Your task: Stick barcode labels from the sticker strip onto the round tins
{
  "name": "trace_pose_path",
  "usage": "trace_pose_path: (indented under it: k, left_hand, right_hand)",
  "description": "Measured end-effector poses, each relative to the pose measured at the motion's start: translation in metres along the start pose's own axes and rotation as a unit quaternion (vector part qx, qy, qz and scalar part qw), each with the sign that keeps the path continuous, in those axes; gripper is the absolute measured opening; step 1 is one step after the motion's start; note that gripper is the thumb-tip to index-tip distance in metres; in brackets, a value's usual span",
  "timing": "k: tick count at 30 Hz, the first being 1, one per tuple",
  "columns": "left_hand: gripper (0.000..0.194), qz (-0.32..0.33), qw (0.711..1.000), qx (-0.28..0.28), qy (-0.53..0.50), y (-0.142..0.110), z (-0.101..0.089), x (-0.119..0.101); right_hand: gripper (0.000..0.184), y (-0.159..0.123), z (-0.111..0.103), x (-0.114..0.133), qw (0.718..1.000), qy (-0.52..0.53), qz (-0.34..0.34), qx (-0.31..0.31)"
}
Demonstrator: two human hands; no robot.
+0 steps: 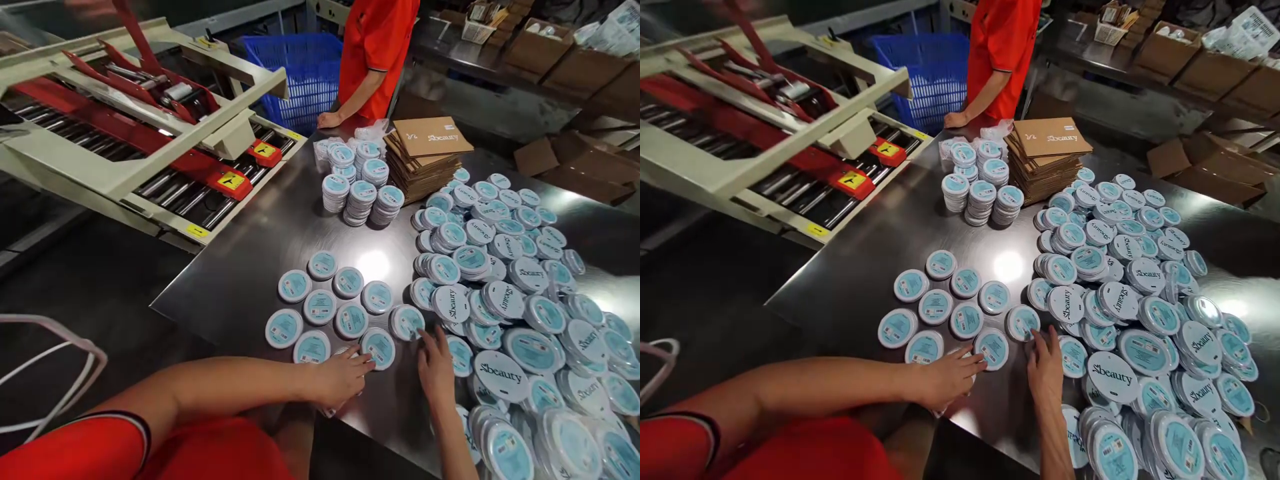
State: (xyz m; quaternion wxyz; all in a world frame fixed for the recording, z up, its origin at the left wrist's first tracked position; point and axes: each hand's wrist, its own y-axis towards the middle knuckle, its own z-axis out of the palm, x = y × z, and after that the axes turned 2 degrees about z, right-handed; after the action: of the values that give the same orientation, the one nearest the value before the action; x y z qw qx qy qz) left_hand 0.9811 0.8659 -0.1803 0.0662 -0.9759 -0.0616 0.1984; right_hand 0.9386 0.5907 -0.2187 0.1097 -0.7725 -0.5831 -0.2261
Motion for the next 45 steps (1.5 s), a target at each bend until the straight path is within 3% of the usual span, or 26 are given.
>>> trace_pose_path:
  k: [3,8,10,12,14,17,19,21,23,26,28,31,33,38,41,45]
  left_hand:
    - [0.041,0.001,1.0,-0.012,0.001,0.001,0.005,-0.001]
    - [0.019,-0.029,0.998,-0.05,-0.03,0.0,0.001,-0.003]
    - [0.009,-0.021,0.992,-0.086,-0.096,-0.006,-0.008,-0.005]
    - [0.011,-0.04,0.963,-0.158,-0.214,-0.018,-0.021,-0.01]
    - [0.017,-0.121,0.887,-0.249,-0.368,-0.037,-0.036,-0.018]
    - [0.032,-0.286,0.674,-0.357,-0.58,-0.072,-0.06,-0.032]
    - [0.047,-0.338,0.554,-0.403,-0.645,-0.096,-0.073,-0.04]
    - [0.058,-0.359,0.501,-0.443,-0.651,-0.117,-0.083,-0.045]
    - [0.064,-0.368,0.489,-0.472,-0.635,-0.135,-0.088,-0.048]
    - [0.064,-0.366,0.495,-0.49,-0.617,-0.155,-0.087,-0.048]
    - [0.061,-0.348,0.517,-0.486,-0.613,-0.167,-0.083,-0.047]
    - [0.057,-0.317,0.574,-0.455,-0.603,-0.188,-0.075,-0.044]
    - [0.053,-0.312,0.587,-0.427,-0.613,-0.205,-0.07,-0.041]
    - [0.057,-0.325,0.545,-0.357,-0.685,-0.237,-0.057,-0.03]
    - [0.033,-0.351,0.552,-0.359,-0.665,-0.24,-0.044,-0.021]
    - [0.02,-0.412,0.579,-0.334,-0.619,-0.233,-0.029,-0.009]
  right_hand:
    - [0.059,0.012,0.007,0.014,0.997,0.031,0.07,-0.003]
    - [0.072,0.03,0.021,0.032,0.998,0.034,0.051,0.014]
    - [0.075,0.03,0.015,0.042,0.998,0.028,0.056,0.007]
    - [0.077,0.024,0.0,0.063,0.996,0.057,0.072,-0.002]
    - [0.07,0.011,-0.019,0.099,0.984,0.152,0.088,0.033]
    - [0.05,-0.015,-0.041,0.169,0.914,0.334,0.054,0.224]
    - [0.04,-0.028,-0.047,0.213,0.878,0.365,-0.002,0.308]
    - [0.035,-0.035,-0.048,0.247,0.876,0.365,-0.022,0.314]
    - [0.038,-0.035,-0.048,0.268,0.878,0.373,-0.003,0.3]
    - [0.047,-0.028,-0.049,0.29,0.855,0.39,0.026,0.341]
    - [0.053,-0.025,-0.051,0.305,0.843,0.396,0.043,0.361]
    - [0.052,-0.027,-0.048,0.33,0.834,0.395,0.061,0.381]
    - [0.048,-0.033,-0.039,0.345,0.833,0.389,0.063,0.388]
    - [0.047,-0.06,0.001,0.36,0.864,0.369,0.083,0.333]
    - [0.045,-0.079,0.021,0.356,0.893,0.325,0.084,0.299]
    - [0.039,-0.09,0.037,0.345,0.952,0.211,0.003,0.221]
